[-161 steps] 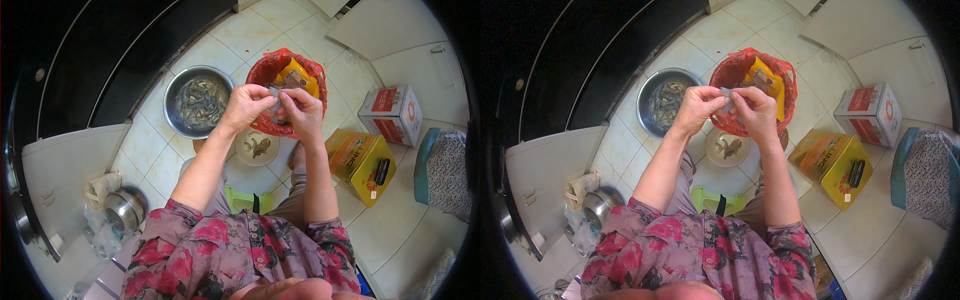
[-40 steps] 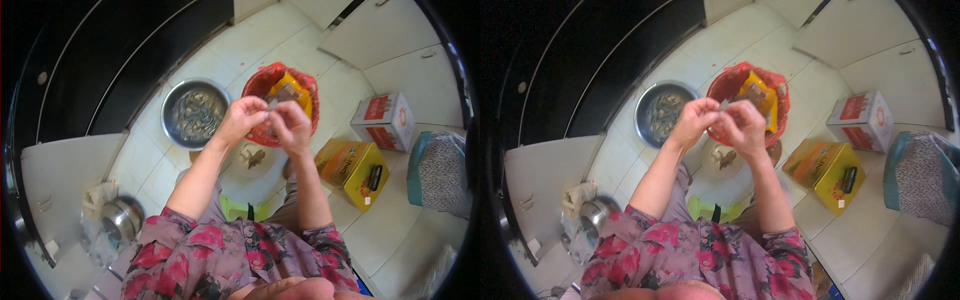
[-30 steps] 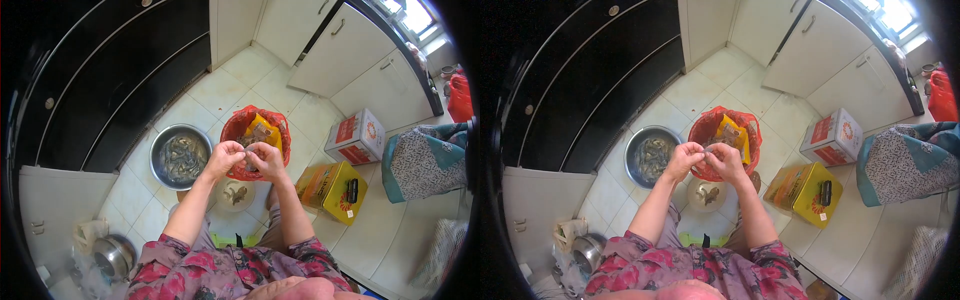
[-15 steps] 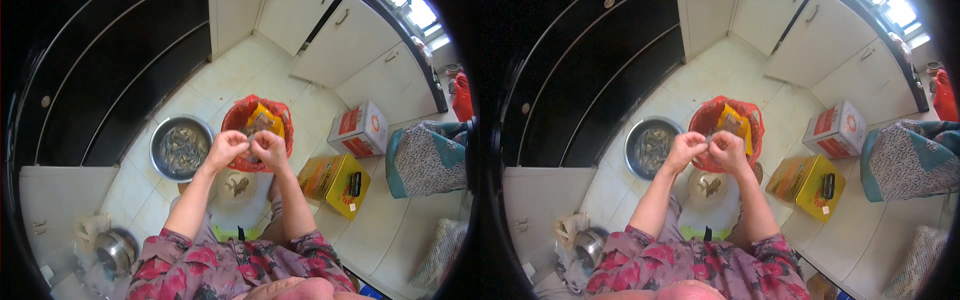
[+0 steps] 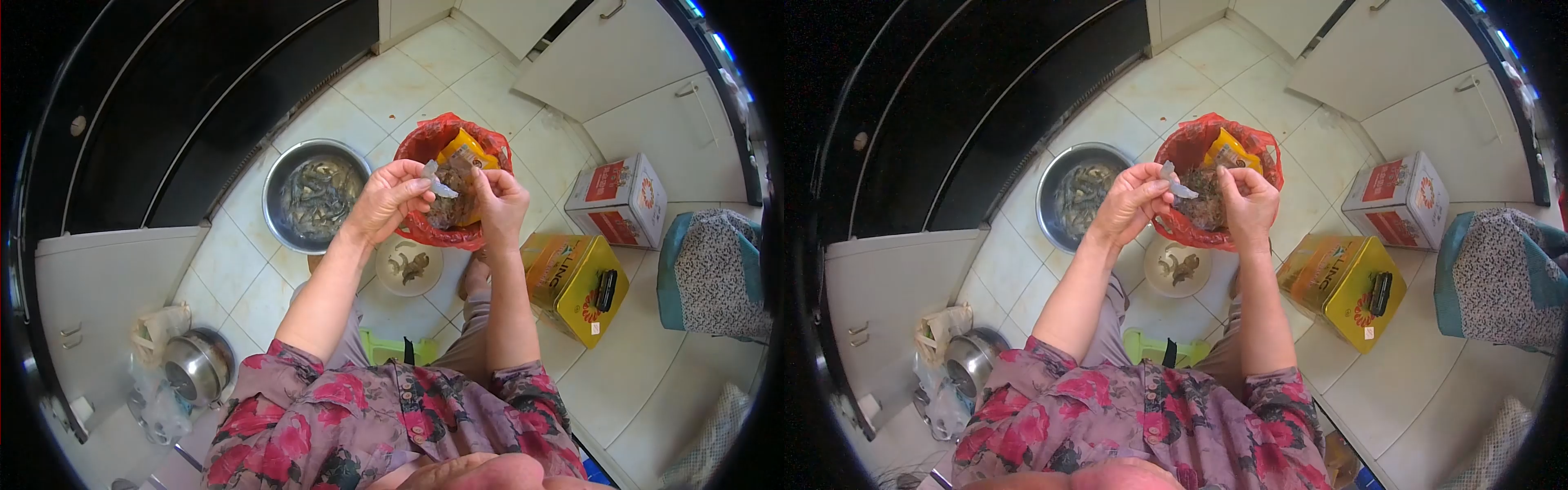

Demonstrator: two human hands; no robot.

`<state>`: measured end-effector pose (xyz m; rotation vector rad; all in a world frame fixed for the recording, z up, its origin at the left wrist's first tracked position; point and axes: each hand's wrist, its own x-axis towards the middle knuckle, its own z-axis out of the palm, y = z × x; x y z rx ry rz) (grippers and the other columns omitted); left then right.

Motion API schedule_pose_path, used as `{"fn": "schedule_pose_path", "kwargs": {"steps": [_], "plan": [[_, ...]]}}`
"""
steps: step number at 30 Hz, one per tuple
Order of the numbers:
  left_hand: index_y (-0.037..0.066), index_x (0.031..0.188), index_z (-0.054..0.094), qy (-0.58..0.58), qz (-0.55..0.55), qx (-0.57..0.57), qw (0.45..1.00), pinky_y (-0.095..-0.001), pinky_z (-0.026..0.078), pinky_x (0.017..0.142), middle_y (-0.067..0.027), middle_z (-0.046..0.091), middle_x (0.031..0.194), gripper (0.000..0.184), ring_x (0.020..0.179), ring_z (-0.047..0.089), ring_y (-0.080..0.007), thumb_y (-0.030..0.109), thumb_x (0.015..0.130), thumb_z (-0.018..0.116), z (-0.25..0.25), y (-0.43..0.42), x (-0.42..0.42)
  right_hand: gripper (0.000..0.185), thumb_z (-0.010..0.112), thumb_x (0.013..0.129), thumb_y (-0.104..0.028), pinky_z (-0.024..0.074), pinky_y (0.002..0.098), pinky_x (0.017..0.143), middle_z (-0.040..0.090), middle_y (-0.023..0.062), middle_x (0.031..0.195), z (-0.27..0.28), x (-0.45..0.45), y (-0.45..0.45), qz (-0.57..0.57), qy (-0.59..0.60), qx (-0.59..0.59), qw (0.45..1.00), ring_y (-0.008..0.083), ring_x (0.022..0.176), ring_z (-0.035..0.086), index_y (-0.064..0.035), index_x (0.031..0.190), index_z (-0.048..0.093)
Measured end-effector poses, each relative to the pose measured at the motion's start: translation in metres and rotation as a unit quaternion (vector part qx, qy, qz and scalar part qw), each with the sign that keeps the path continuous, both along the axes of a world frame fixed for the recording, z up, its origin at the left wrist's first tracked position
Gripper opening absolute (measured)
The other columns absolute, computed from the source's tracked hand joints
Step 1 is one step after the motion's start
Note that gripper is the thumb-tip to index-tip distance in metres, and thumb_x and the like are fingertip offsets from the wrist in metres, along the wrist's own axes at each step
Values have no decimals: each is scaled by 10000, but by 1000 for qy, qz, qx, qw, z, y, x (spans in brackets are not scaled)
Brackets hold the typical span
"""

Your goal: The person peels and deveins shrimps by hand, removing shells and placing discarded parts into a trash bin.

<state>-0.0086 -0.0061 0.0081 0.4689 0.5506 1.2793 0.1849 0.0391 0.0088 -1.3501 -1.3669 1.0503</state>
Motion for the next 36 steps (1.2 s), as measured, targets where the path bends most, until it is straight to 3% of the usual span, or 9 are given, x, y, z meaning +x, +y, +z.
{"fn": "schedule_pose_path", "kwargs": {"steps": [5,8,10,17,20,22,25,31,36], "plan": [[25,1053,612,-33,1,6,999,-248,590,693,-109,648,1010,173,818,666,-139,24,879,608,1,0,-1,189,633,888,-111,460,194,565,640,21,781,-14,1,8,1,-116,146,982,54,578,545,26,1017,641],[28,1061,611,-30,5,11,999,-256,589,712,-114,644,1029,185,816,668,-149,24,876,612,4,0,0,209,590,912,-89,464,199,539,643,38,831,12,-7,-3,3,43,1,999,62,566,548,25,1085,617],[29,1054,613,9,20,22,1000,-255,580,722,-99,652,995,183,816,667,-147,21,871,618,5,0,2,192,581,919,-80,470,201,508,645,39,823,21,-7,-10,147,145,-81,975,66,581,573,23,1077,617],[11,1013,595,167,71,59,982,-231,547,684,-50,661,909,141,793,639,-88,30,875,617,-1,0,13,145,623,881,-40,490,198,511,649,38,824,7,-29,-24,156,210,-73,962,72,625,613,18,1013,635],[-5,1010,598,241,121,82,959,-224,548,642,-54,664,868,142,741,642,-88,34,875,620,-2,0,20,121,643,852,-13,513,212,560,650,39,822,11,-30,-23,110,115,18,987,86,655,625,17,969,645],[-18,990,608,267,150,75,949,-225,552,614,-60,665,821,129,689,644,-91,47,879,619,0,-1,22,107,653,836,0,526,226,612,650,41,818,13,-28,-23,109,-81,166,977,100,702,639,17,941,649],[-23,976,621,287,142,50,946,-240,564,624,-72,670,810,122,673,646,-94,60,888,608,-1,-1,18,100,658,832,-3,527,233,637,651,43,821,9,-30,-24,101,-55,158,981,106,736,645,22,929,650],[-22,1011,625,172,105,7,979,-237,569,648,-82,677,819,154,666,650,-100,78,910,566,5,-1,13,114,636,848,-1,523,223,613,660,48,824,16,-31,-28,97,212,-64,970,104,730,644,39,955,645],[-21,999,626,117,69,-5,991,-225,566,630,-82,678,814,150,658,655,-105,87,907,576,5,-1,5,100,649,833,-6,517,236,574,663,56,799,15,-26,-24,149,130,-29,980,107,705,640,17,929,663]]}}
